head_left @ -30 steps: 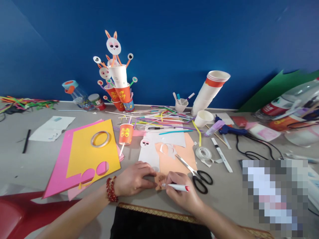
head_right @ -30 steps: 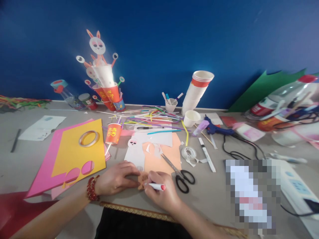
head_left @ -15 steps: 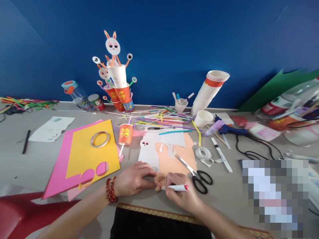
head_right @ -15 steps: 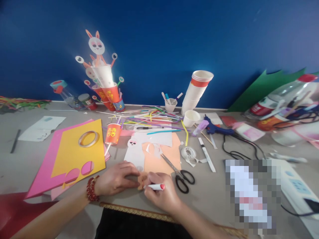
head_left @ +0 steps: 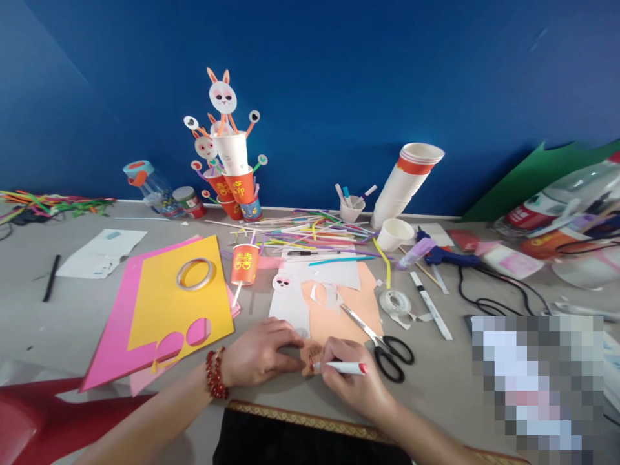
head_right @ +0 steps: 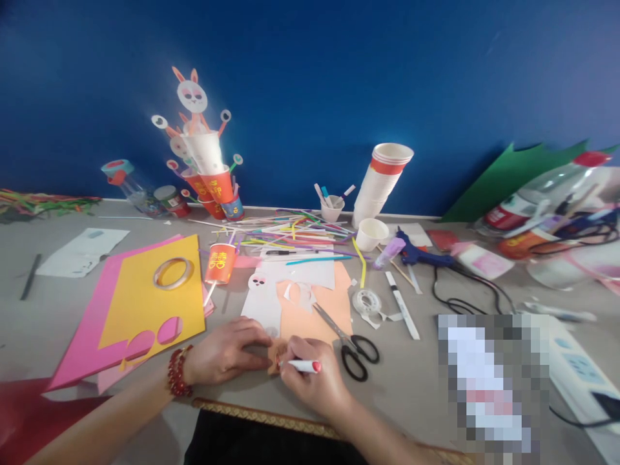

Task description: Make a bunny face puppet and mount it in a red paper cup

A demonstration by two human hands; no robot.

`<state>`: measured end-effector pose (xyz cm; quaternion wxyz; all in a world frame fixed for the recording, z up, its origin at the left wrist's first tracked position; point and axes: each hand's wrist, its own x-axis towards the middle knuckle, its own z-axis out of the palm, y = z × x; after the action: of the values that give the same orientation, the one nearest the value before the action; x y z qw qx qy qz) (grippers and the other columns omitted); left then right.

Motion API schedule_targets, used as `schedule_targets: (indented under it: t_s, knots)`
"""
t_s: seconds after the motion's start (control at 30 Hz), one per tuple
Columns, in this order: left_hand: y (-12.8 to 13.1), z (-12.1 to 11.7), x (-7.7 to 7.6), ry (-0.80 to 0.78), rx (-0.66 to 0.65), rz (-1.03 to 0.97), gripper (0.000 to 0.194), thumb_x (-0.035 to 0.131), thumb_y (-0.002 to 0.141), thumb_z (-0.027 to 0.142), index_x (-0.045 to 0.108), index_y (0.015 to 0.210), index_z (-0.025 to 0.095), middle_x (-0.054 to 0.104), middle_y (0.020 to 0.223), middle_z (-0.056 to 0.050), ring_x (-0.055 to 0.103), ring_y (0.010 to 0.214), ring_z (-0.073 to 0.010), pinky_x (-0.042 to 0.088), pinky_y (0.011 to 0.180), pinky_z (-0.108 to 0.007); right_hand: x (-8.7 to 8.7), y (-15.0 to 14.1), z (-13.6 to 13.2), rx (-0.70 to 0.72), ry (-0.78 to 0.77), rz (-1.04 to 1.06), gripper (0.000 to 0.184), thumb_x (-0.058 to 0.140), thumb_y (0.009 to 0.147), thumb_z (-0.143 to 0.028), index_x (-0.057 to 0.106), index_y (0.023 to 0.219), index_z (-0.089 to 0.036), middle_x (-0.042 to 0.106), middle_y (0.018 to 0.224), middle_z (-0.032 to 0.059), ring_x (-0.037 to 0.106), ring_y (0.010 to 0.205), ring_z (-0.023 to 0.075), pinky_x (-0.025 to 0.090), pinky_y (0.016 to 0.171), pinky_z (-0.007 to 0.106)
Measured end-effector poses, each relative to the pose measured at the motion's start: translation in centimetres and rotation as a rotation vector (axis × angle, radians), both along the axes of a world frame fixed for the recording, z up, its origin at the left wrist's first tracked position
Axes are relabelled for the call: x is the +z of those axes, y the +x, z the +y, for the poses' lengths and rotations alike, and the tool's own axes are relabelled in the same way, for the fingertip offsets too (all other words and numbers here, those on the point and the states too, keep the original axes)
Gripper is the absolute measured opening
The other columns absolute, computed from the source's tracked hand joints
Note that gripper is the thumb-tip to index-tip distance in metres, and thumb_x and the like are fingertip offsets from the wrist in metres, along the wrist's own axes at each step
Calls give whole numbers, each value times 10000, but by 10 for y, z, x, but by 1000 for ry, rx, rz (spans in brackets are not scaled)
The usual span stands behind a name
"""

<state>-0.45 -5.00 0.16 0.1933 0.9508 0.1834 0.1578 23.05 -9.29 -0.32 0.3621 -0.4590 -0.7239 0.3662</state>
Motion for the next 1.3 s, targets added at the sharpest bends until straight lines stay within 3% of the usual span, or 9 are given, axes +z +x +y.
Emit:
schedule_targets:
  t_s: [1.3]
  knots:
    - [-1, 0, -2, -17, -8, 8, 254, 476, 964, 264, 674, 1122, 284, 623, 1165, -90, 559, 1037, -234, 432, 898, -388, -2, 0, 0, 12, -27, -6, 121, 505, 765, -182, 496, 649, -216, 640, 588, -8, 562, 516, 132, 376, 523, 213]
